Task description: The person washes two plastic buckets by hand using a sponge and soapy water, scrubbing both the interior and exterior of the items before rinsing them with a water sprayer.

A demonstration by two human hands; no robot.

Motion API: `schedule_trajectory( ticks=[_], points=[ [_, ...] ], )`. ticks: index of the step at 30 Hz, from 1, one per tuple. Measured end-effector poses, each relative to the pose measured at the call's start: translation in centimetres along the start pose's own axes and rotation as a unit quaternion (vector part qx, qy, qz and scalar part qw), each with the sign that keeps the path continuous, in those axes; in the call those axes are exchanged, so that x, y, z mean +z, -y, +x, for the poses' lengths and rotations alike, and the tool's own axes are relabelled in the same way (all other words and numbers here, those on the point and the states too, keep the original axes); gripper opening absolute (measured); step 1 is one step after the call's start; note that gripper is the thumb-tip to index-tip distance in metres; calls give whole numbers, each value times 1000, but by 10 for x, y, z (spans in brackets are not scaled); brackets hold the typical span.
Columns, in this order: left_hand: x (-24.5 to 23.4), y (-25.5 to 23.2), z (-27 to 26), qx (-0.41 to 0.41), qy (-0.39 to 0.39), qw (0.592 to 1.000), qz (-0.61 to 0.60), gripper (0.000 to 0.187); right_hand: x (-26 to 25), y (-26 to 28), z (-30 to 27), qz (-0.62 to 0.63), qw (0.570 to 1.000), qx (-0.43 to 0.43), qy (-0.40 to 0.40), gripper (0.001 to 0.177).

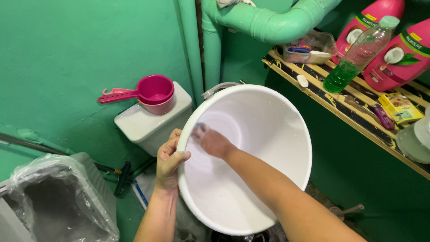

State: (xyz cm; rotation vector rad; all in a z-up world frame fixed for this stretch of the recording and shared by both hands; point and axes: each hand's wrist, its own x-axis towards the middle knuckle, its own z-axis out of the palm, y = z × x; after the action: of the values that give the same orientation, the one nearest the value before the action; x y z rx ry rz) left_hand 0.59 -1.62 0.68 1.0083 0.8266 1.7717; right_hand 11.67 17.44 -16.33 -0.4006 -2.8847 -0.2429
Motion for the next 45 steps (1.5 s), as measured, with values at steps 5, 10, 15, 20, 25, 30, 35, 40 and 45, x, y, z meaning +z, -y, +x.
schedule_trajectory(
  ticks=[5, 10, 15, 20, 25, 30, 35, 40, 45],
  points=[
    [5, -17, 0, -35, -25, 999, -4, 18, -1, -9, -7, 13, 986, 167, -7, 51],
    [10, -14, 4, -38, -16, 999, -32, 16, -13, 30, -8, -42, 989, -99, 105, 43],
    [15, -14, 7, -26, 9, 1000, -7, 16, -50, 25, -8, -109, 991, -64, -50, 49],
    [14, -13, 8, -21, 21, 999, -21, 14, -52, -1, -1, -56, 994, 94, 3, 39],
    [19, -14, 10, -19, 26, 999, -10, 15, -15, -45, -11, -66, 965, 253, 9, 44],
    [19, -9, 16, -8, 13, 1000, -1, 17, 28, -55, -43, -99, 930, 332, 123, 40],
    [18, 7, 16, -14, -9, 1000, -20, 18, 58, -33, -56, -20, 896, 315, 312, 33],
    [12, 17, 20, 7, 3, 1000, 6, 17, 126, 10, -72, 124, 872, 175, 439, 30],
    [13, 30, 22, 37, 11, 999, 25, 14, 92, 82, -45, 399, 839, 152, 336, 41]
  ],
)
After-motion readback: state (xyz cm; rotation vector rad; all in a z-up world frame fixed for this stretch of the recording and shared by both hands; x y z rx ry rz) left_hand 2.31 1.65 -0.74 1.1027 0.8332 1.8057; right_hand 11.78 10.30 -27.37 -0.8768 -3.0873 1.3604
